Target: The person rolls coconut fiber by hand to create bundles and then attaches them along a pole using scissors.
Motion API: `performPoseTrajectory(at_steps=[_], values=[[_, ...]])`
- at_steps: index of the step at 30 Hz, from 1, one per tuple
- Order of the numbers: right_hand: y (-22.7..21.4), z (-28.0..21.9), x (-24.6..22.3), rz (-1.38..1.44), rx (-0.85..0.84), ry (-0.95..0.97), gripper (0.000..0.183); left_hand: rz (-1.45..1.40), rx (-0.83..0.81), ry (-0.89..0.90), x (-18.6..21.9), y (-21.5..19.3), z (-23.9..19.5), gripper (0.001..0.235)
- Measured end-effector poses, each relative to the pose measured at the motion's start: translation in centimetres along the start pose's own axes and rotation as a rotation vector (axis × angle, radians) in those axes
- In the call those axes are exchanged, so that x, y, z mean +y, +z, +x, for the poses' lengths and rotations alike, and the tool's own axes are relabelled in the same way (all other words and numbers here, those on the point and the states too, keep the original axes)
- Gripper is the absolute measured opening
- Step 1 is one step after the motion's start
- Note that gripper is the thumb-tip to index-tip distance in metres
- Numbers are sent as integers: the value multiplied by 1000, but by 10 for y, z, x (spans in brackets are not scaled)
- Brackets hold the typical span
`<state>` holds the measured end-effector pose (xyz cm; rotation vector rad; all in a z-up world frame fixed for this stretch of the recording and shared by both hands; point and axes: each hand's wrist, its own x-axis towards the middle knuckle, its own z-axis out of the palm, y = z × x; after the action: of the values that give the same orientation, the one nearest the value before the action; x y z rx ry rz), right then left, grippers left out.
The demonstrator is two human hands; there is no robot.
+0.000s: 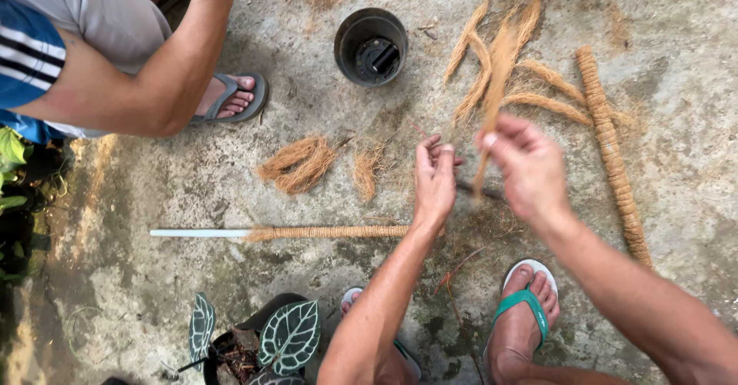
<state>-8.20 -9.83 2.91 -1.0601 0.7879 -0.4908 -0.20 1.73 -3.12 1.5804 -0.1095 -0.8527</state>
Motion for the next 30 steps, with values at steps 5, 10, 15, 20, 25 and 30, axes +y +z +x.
performPoseTrajectory(at_steps=[5, 10, 15, 20, 25, 30], values=[[-12, 42, -45, 147, 212, -104, 46, 431, -23, 76, -7, -54, 17, 28], [-37, 34, -3, -1, 155, -73, 26, 768, -113, 4, -7, -89, 19, 21], [-50, -14, 85, -319, 22, 102, 17, 802, 35, -45, -20, -85, 19, 21], [-44, -53, 123, -259, -249, 281, 22, 1019, 516, 310, -32, -107, 31, 42], [-44, -49, 112, -387, -248, 276, 24, 1082, 487, 279, -54, -128, 36, 67], [-34, -39, 99, -319, -225, 245, 23, 665, 436, 40, -45, -117, 26, 29]])
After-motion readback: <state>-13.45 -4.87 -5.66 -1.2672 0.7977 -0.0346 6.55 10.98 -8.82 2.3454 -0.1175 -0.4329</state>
